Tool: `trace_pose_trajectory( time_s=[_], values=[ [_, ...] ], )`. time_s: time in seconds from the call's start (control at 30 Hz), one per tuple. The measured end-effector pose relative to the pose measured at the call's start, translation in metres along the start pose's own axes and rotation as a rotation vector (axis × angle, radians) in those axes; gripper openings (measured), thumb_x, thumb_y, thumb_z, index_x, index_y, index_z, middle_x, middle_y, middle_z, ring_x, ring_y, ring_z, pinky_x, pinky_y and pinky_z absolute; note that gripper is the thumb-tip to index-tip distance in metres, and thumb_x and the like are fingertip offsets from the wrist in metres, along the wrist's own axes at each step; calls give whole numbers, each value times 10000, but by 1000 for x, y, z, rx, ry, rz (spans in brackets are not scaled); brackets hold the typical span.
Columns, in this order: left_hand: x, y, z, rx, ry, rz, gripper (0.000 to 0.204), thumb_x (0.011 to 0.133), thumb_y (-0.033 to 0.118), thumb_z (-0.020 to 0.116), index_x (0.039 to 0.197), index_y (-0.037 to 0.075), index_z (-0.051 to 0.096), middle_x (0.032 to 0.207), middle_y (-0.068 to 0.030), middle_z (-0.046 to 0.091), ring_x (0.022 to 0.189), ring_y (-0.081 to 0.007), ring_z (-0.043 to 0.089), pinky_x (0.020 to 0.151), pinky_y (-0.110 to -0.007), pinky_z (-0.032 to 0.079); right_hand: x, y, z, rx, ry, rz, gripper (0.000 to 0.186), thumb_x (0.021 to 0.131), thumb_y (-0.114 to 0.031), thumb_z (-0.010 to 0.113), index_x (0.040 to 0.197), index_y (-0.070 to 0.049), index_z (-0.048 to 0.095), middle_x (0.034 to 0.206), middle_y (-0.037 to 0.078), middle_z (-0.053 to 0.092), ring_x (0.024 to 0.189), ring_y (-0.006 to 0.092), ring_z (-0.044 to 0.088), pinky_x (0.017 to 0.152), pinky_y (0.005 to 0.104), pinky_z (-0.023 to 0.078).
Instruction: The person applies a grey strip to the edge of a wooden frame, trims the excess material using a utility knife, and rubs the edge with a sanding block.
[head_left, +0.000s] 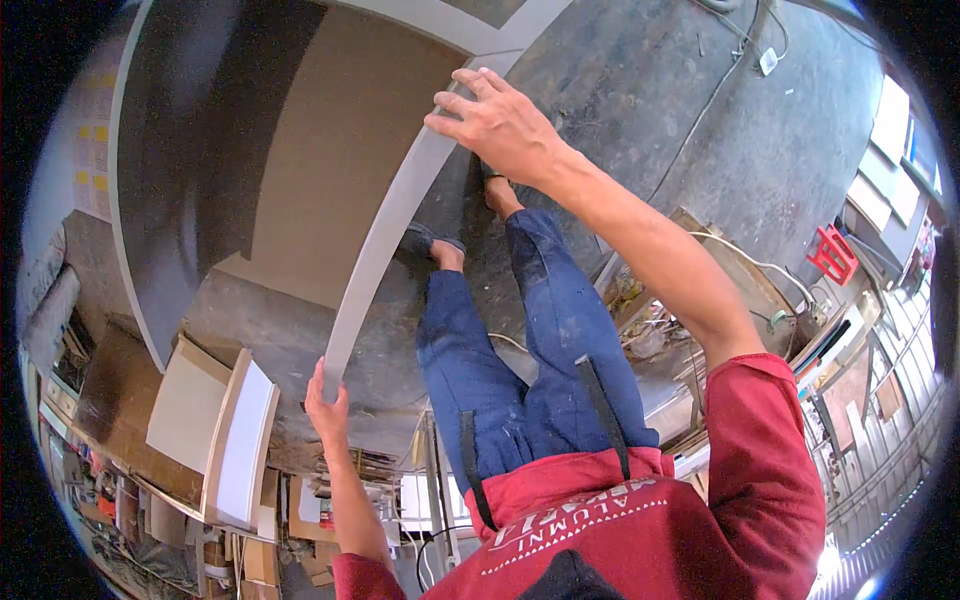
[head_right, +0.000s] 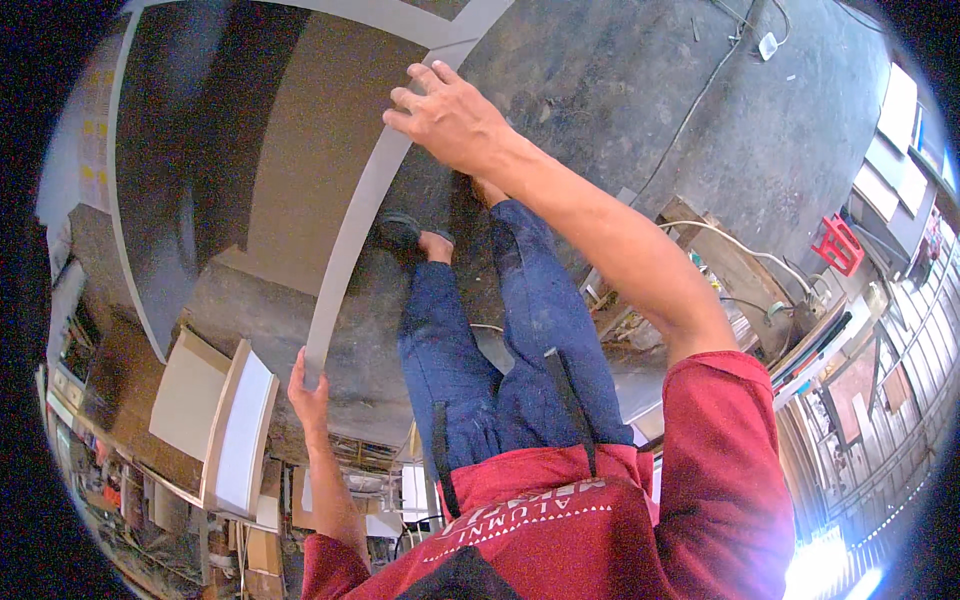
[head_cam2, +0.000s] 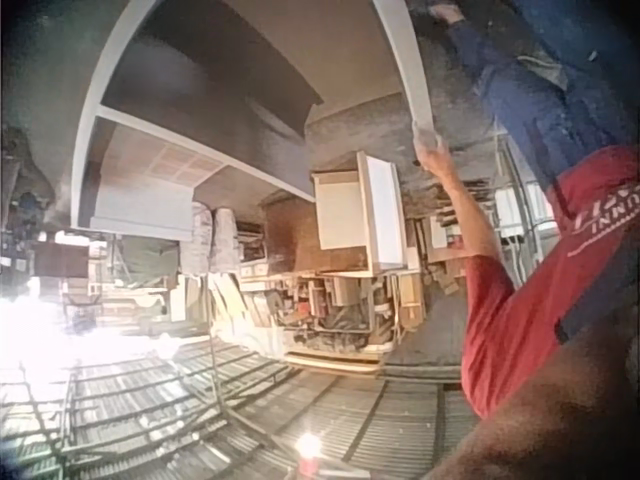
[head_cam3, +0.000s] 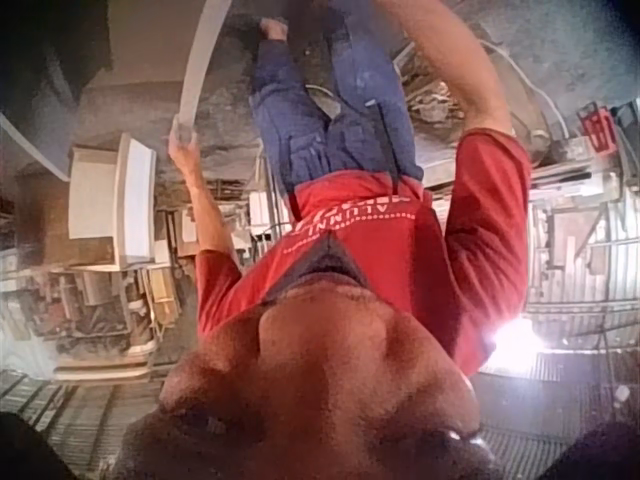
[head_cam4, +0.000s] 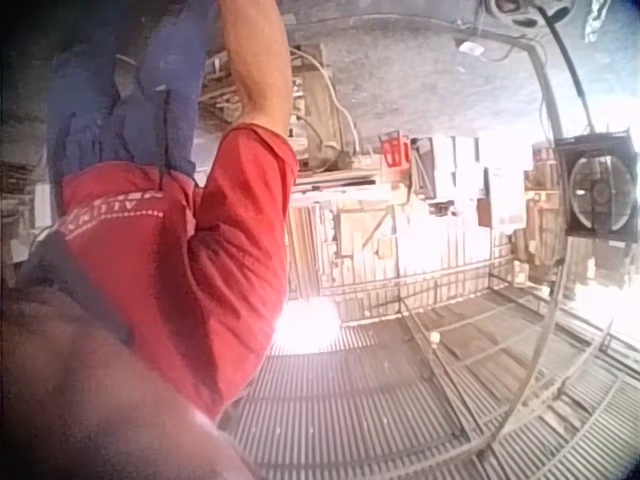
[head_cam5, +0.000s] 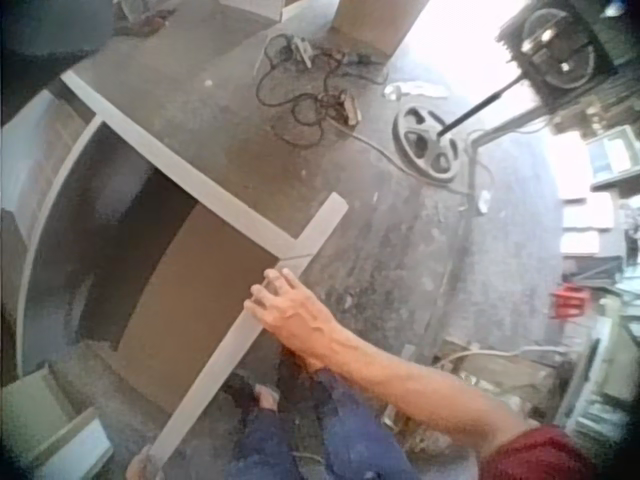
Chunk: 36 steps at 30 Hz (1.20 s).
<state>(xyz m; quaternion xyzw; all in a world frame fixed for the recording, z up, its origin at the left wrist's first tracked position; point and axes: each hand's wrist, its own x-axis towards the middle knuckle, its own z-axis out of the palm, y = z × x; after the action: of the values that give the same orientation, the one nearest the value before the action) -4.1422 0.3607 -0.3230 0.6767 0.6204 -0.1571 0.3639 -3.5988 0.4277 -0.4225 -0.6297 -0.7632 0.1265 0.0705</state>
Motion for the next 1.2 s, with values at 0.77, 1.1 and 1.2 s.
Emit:
trace_pose_trajectory(
  time_s=[0.77, 1.1, 1.2],
  values=[
    [-78, -87, -40, 30, 14, -117, 766, 757, -24, 757, 1484, 119, 563, 1397, -149, 651, 1239, -373, 626, 1063, -440, 484, 3, 4, -3, -53, -21, -93, 436, 859, -89, 644, 1278, -208, 678, 1291, 34, 673, 1297, 333, 576, 1088, 438, 508],
    [-58, -96, -10, 2, 55, -140, 760, 778, 33, 782, 1491, 185, 572, 1367, -182, 658, 1241, -403, 615, 1055, -463, 484, 5, 8, -7, -30, -25, -101, 540, 834, -44, 691, 1357, -153, 611, 1383, 82, 608, 1338, 332, 543, 1132, 460, 460],
    [-54, -94, -11, -46, 31, -155, 759, 776, 23, 777, 1489, 183, 573, 1365, -183, 659, 1241, -398, 618, 1053, -461, 486, 6, 22, -14, -118, -24, -113, 567, 830, -40, 690, 1376, -161, 600, 1401, 91, 590, 1367, 334, 512, 1151, 474, 433]
  ],
)
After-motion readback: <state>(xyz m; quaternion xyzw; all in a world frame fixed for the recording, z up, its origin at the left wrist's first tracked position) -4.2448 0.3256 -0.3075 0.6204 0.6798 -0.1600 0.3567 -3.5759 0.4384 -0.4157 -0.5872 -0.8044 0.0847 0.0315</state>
